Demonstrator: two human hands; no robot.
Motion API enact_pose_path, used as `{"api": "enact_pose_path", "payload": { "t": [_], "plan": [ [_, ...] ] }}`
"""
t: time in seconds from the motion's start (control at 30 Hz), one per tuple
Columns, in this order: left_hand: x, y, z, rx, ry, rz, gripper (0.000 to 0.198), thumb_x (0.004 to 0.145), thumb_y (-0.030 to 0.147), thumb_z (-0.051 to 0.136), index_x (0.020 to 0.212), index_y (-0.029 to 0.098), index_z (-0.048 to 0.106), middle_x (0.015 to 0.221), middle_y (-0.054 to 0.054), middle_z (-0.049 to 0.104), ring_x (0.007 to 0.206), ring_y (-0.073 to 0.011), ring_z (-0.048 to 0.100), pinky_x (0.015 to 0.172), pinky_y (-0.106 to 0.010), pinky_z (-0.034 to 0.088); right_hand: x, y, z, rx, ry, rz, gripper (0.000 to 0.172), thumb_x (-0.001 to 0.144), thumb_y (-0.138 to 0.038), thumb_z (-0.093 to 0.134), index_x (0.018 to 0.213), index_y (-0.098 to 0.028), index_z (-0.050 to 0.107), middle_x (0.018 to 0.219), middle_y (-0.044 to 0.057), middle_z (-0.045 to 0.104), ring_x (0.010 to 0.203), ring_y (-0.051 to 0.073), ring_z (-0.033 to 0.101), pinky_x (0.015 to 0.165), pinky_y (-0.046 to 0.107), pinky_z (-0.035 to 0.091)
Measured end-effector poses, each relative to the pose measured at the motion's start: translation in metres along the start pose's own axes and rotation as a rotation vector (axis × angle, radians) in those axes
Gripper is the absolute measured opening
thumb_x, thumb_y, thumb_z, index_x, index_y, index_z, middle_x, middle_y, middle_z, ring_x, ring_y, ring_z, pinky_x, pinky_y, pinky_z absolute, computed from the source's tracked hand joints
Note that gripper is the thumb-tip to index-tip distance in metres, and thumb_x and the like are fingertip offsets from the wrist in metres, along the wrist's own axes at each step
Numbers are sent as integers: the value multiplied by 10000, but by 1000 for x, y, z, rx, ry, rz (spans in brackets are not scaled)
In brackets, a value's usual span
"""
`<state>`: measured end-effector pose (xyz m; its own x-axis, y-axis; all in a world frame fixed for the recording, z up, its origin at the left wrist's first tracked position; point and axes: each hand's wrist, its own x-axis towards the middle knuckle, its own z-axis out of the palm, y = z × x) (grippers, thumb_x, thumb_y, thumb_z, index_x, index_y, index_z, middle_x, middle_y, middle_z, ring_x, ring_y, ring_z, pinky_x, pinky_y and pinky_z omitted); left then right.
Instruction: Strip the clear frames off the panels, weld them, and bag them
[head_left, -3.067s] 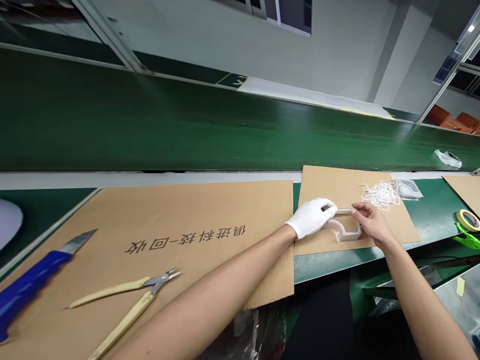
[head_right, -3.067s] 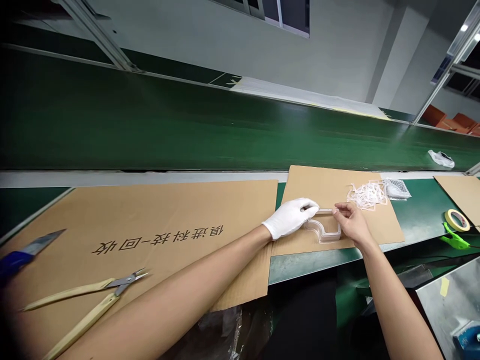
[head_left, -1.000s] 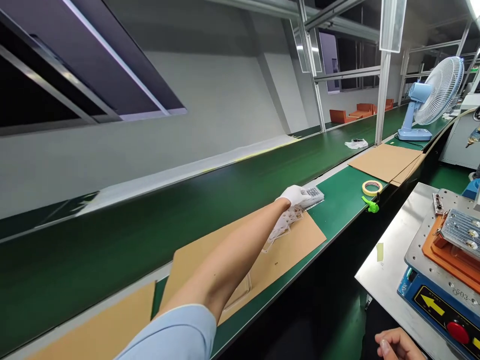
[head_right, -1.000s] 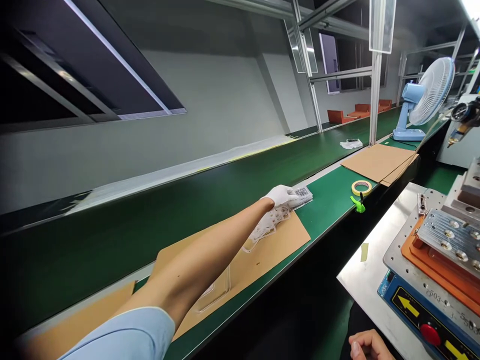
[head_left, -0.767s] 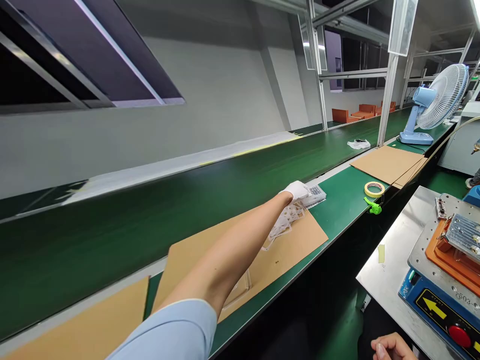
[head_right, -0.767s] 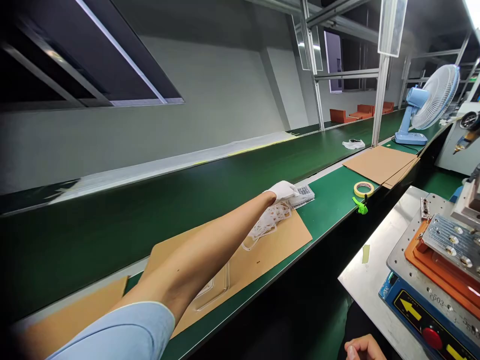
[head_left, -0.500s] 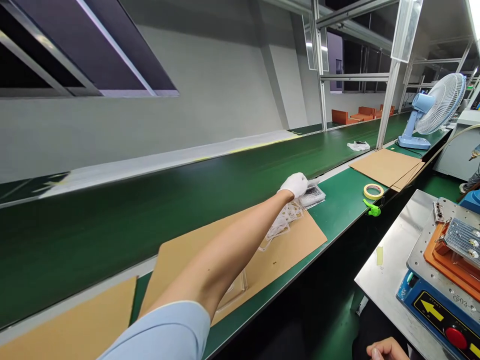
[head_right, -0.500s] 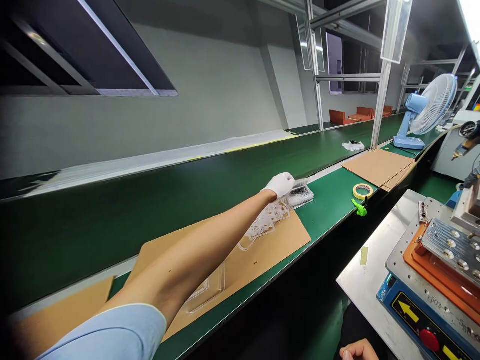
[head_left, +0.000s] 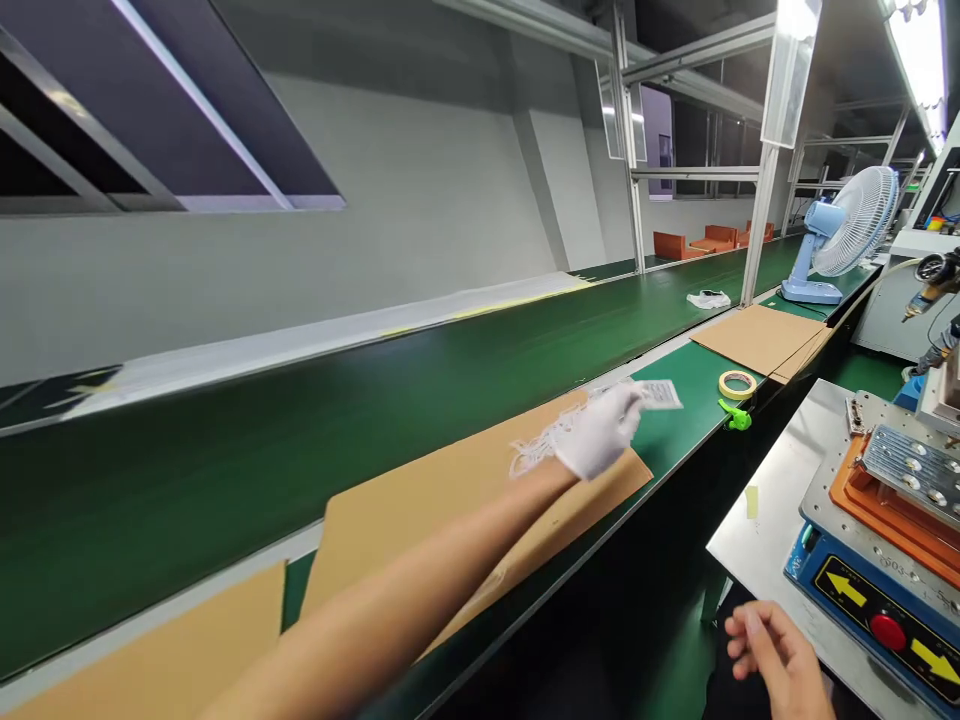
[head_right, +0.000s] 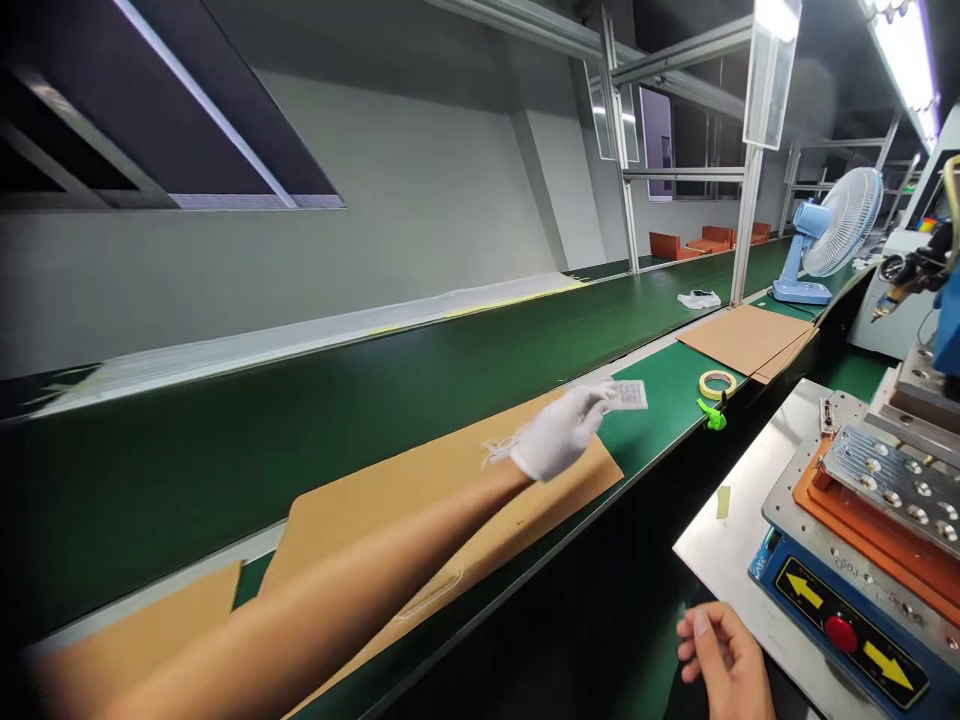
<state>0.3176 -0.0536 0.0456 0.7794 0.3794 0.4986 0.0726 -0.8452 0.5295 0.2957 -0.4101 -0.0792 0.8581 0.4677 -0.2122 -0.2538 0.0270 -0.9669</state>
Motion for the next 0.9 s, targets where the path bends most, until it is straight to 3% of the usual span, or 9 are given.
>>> {"api": "enact_pose_path", "payload": {
  "t": [0.1, 0.2, 0.27, 0.37, 0.47, 0.53, 0.63, 0.77, 0.9],
  "plan": [
    [-72, 55, 7, -157, -67, 478, 146, 1054, 145, 494, 1076, 217, 619, 1251, -116, 737, 1289, -239, 680, 1143, -419, 540, 3, -44, 19, 214, -130, -4, 679, 882, -788, 720, 1250, -218, 753, 1191, 151, 775, 985, 292, 740, 831, 413, 627],
    [-145, 95, 11, -302, -229, 625, 198, 1015, 61, 492, 1053, 205, 624, 1262, -147, 728, 1430, -282, 594, 1187, -486, 525, 0, -73, 36, 323, -163, -42, 625, 938, -765, 665, 1270, -237, 708, 1173, 109, 759, 1007, 277, 718, 825, 400, 611],
    [-189, 110, 13, -398, -268, 510, 172, 996, 109, 569, 1096, 219, 657, 1381, -178, 687, 1512, -345, 507, 1213, -579, 487, -8, -78, 40, 229, -133, -72, 502, 981, -707, 651, 1128, -230, 701, 1020, 57, 739, 917, 231, 685, 780, 341, 580],
    [-243, 119, 19, -607, -128, -1, 314, 968, 301, 707, 1277, 268, 662, 1578, -180, 554, 1435, -396, 568, 1189, -636, 480, -26, -76, 34, -122, -92, -161, 457, 1057, -666, 544, 914, -236, 605, 835, -15, 612, 785, 175, 574, 736, 283, 502],
    [-280, 123, 28, -970, -71, -585, 618, 941, 552, 733, 1455, 253, 567, 1495, -199, 612, 979, -290, 764, 846, -461, 655, -45, -76, 30, -521, -195, -213, 466, 1122, -614, 408, 858, -247, 523, 755, -45, 488, 698, 158, 466, 665, 272, 409],
    [-297, 124, 32, -1166, -148, -778, 704, 913, 667, 717, 1419, 192, 599, 1225, -170, 740, 691, -210, 723, 574, -338, 592, -55, -76, 36, -681, -287, -227, 445, 1138, -570, 380, 852, -251, 499, 717, -54, 443, 648, 153, 422, 612, 279, 352],
    [-318, 121, 28, -1276, -104, -847, 681, 915, 691, 700, 1298, 129, 678, 900, -105, 766, 525, -162, 636, 484, -287, 494, -65, -74, 55, -742, -362, -257, 400, 1122, -553, 445, 888, -243, 545, 726, -49, 475, 633, 147, 426, 588, 276, 344],
    [-342, 112, 15, -1312, 80, -887, 615, 946, 647, 697, 1254, 115, 689, 894, -104, 785, 555, -157, 663, 585, -296, 524, -77, -67, 78, -683, -386, -237, 344, 1064, -560, 591, 1013, -224, 640, 827, -7, 603, 717, 159, 533, 650, 260, 455],
    [-356, 102, 1, -1334, 132, -885, 596, 951, 640, 695, 1216, 106, 687, 860, -90, 780, 558, -154, 667, 633, -305, 536, -87, -71, 95, -734, -439, -284, 340, 1061, -538, 596, 962, -218, 653, 814, 10, 634, 725, 168, 572, 649, 258, 476]
  ]
}}
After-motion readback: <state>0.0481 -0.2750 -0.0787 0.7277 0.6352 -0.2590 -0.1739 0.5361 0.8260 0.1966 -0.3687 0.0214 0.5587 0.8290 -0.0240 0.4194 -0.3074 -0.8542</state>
